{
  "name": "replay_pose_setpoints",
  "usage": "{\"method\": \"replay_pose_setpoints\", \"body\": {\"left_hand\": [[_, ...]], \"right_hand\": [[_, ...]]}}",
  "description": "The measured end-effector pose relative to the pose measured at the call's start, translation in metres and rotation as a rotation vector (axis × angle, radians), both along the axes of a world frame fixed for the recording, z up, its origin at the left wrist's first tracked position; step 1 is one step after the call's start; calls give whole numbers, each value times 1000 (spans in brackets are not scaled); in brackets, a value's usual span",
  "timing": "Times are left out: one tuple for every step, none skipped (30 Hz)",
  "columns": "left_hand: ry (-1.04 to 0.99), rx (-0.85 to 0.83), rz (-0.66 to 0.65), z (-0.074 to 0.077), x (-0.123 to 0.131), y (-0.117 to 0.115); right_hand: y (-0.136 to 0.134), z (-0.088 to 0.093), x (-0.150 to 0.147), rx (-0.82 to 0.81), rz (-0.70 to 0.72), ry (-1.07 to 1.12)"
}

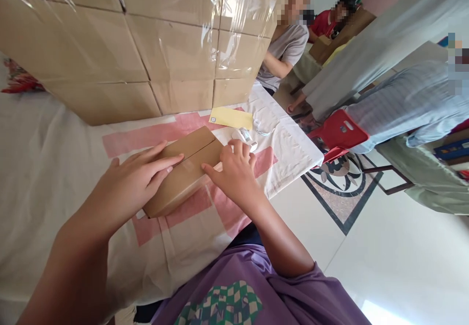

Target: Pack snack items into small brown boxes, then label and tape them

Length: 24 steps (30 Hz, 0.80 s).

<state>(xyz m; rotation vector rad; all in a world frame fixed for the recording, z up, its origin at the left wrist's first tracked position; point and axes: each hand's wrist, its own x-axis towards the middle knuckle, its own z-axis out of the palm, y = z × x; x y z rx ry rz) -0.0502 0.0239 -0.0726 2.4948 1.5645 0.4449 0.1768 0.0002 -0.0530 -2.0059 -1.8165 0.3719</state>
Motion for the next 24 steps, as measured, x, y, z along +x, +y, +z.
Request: {"method": "replay_pose_setpoints", "body": {"left_hand": [[12, 35, -12, 1, 1, -1], [25, 71, -25, 2, 2, -3], [40, 103, -43, 3, 3, -4], [54, 126, -67, 4, 4, -4], [68, 139, -96, 5, 5, -5], [79, 146, -126, 6, 7, -5], [88, 151, -153, 6, 8, -6], [96, 162, -174, 7, 9, -7], [103, 181, -187, 8, 11, -9], [106, 211, -191, 10, 13, -12], [104, 249, -196, 12, 17, -17], [90, 294, -208, 14, 21, -24], [57, 345, -234, 17, 28, -33], [6, 393, -270, 19, 37, -43], [-67, 434, -320, 21, 49, -54], [-152, 462, -377, 21, 63, -65], [-238, 466, -432, 20, 78, -76], [-313, 452, -484, 17, 94, -84], [-360, 417, -521, 14, 110, -90], [-388, 382, -545, 9, 125, -92], [-400, 359, -553, 5, 139, -91], [-398, 343, -546, 1, 150, -87], [-395, 338, -526, -2, 159, -81], [-391, 336, -489, -5, 166, -72]], "right_hand": [[-4, -9, 14, 19, -26, 41], [-8, -20, 30, 27, -41, 75], [-12, -32, 47, 25, -41, 95], [-15, -43, 67, 18, -51, 92], [-17, -54, 87, 11, -73, 81], [-17, -63, 107, -13, -72, 73], [-16, -71, 127, -17, -81, 68], [-12, -77, 146, -17, -84, 63], [-6, -81, 163, -10, -84, 56], [2, -83, 180, 6, -83, 46], [13, -85, 194, 25, -77, 34], [26, -85, 208, 44, -70, 19], [40, -86, 220, 62, -64, 4], [55, -86, 231, 75, -61, -10], [70, -87, 242, 83, -61, -22], [84, -88, 251, 85, -63, -32], [97, -89, 260, 81, -65, -39], [108, -90, 269, 74, -65, -42], [118, -90, 276, 67, -60, -42], [125, -90, 282, 59, -52, -38], [130, -90, 288, 55, -42, -31], [134, -90, 292, 53, -32, -18], [135, -90, 295, 51, -24, -1], [136, -90, 298, 47, -17, 24]]}}
